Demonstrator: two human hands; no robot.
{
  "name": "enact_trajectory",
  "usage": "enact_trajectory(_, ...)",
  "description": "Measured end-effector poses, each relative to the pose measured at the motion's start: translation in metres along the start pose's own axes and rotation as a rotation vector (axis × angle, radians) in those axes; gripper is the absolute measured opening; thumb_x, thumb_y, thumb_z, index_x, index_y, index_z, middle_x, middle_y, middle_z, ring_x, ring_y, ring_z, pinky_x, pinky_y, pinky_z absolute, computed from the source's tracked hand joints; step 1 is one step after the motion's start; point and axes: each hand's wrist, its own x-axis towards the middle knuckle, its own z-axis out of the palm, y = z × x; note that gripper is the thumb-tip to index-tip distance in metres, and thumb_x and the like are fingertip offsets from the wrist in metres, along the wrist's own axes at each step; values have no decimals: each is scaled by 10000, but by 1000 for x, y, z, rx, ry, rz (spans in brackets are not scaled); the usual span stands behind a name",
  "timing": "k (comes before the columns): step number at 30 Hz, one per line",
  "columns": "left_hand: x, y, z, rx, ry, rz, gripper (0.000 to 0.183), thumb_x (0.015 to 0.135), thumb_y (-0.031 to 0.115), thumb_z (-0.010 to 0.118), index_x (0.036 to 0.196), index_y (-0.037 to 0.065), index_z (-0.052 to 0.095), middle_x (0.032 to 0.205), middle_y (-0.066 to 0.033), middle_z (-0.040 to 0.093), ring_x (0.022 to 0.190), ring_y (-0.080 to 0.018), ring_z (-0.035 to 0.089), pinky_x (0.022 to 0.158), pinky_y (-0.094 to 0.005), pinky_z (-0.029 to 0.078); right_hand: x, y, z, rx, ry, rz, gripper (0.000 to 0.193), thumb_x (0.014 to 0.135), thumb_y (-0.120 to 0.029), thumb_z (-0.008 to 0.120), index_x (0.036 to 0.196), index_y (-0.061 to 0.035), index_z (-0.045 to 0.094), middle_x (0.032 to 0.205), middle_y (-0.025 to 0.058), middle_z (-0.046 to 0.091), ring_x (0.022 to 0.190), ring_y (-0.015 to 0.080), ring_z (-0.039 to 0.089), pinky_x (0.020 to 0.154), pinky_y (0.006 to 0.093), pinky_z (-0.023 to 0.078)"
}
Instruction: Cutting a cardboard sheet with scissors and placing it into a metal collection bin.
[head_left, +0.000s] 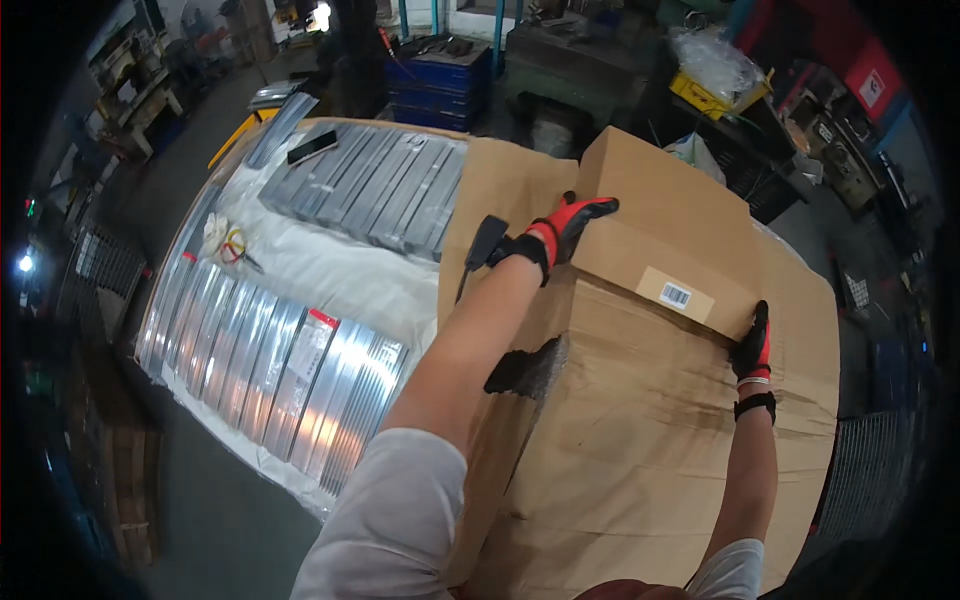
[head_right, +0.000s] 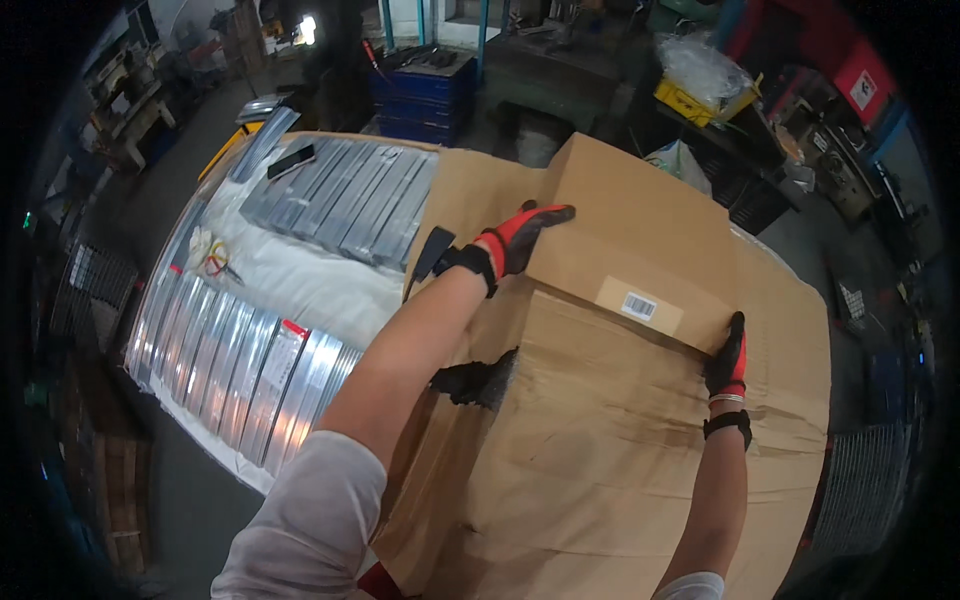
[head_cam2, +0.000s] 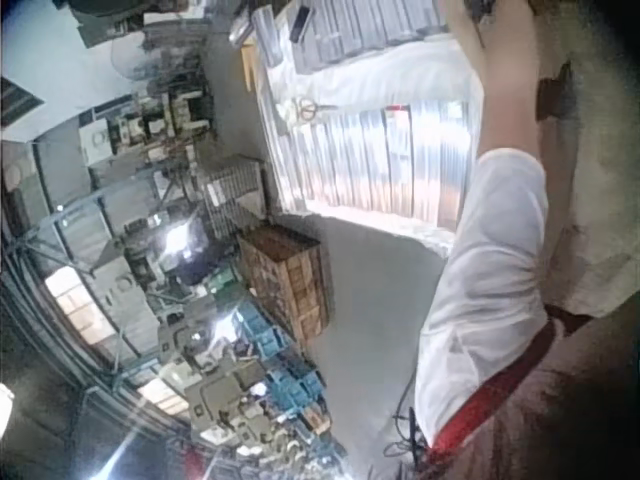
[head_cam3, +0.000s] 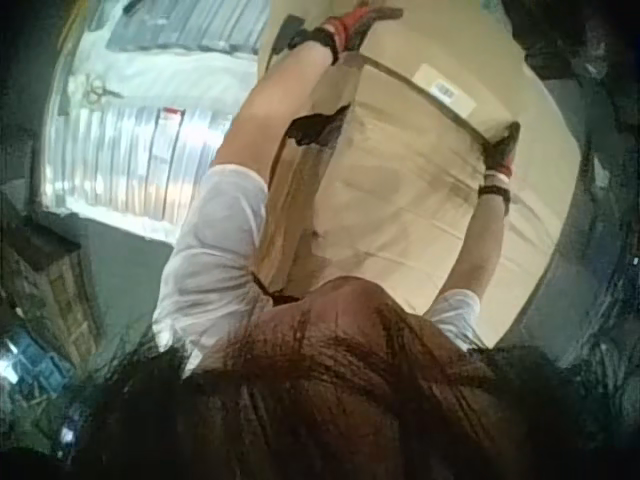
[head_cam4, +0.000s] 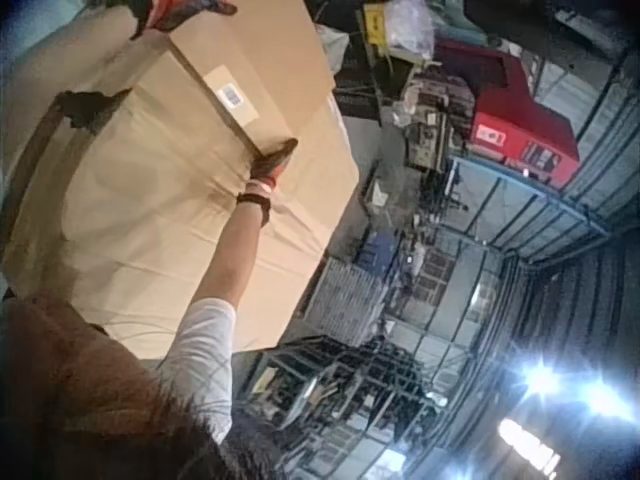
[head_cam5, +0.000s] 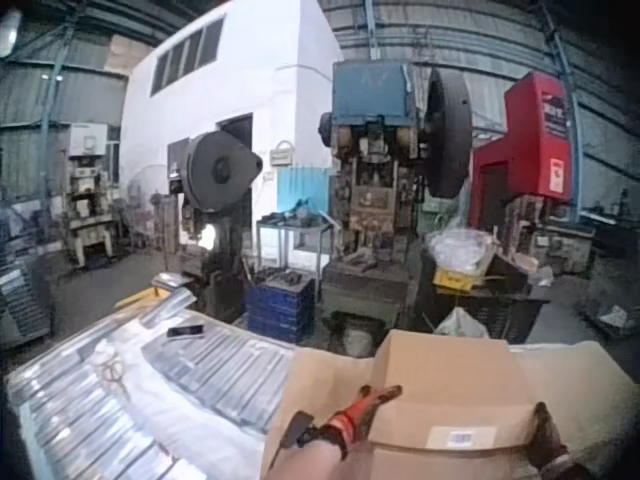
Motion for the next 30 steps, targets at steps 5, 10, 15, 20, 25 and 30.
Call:
enact_trajectory(5,-24,-4,14,26,12,145,332,812,199,479,1095,29,447,1048,-55,499,962,-119,471,828,-260,383,-1,5,-24,118,-98,-70,498,820,-372,400,1216,-84,307,1217,53,339,1111,174,316,898,312,283)
enact_trajectory(10,-122,16,1,-16,94,313,325,812,210,442,1096,51,434,1088,-82,477,1003,-184,463,861,-341,378,-56,-26,-2,7,-437,-432,462,853,-256,366,1246,-44,245,1269,56,285,1160,165,278,968,291,189)
enact_trajectory(15,-224,35,1,-247,291,260,415,826,310,391,1158,61,379,1145,-110,436,1040,-244,436,863,-380,375,-169,-45,-15,-280,-205,-314,433,831,-185,418,1212,-19,297,1226,93,343,1138,183,313,936,298,245)
enact_trajectory(20,-255,33,-28,-136,429,407,403,831,301,387,1145,48,387,1129,-101,449,1016,-241,453,846,-377,386,-273,-37,-77,-1235,245,-540,550,734,-158,558,1203,-21,306,1239,133,318,1148,291,281,959,360,206)
enact_trajectory(25,-259,45,-48,-202,446,454,391,827,295,394,1129,46,400,1106,-95,463,998,-232,463,828,-372,395,-383,68,-169,-885,584,107,687,711,-252,603,1243,-33,228,1263,167,259,1165,307,237,957,367,210)
enact_trajectory(30,-308,62,-52,-175,486,538,410,803,328,427,1097,42,428,1082,-92,484,964,-237,482,809,-382,399,-413,57,-116,-226,548,301,708,710,-241,623,1244,-27,210,1224,173,296,1101,240,323,879,298,300)
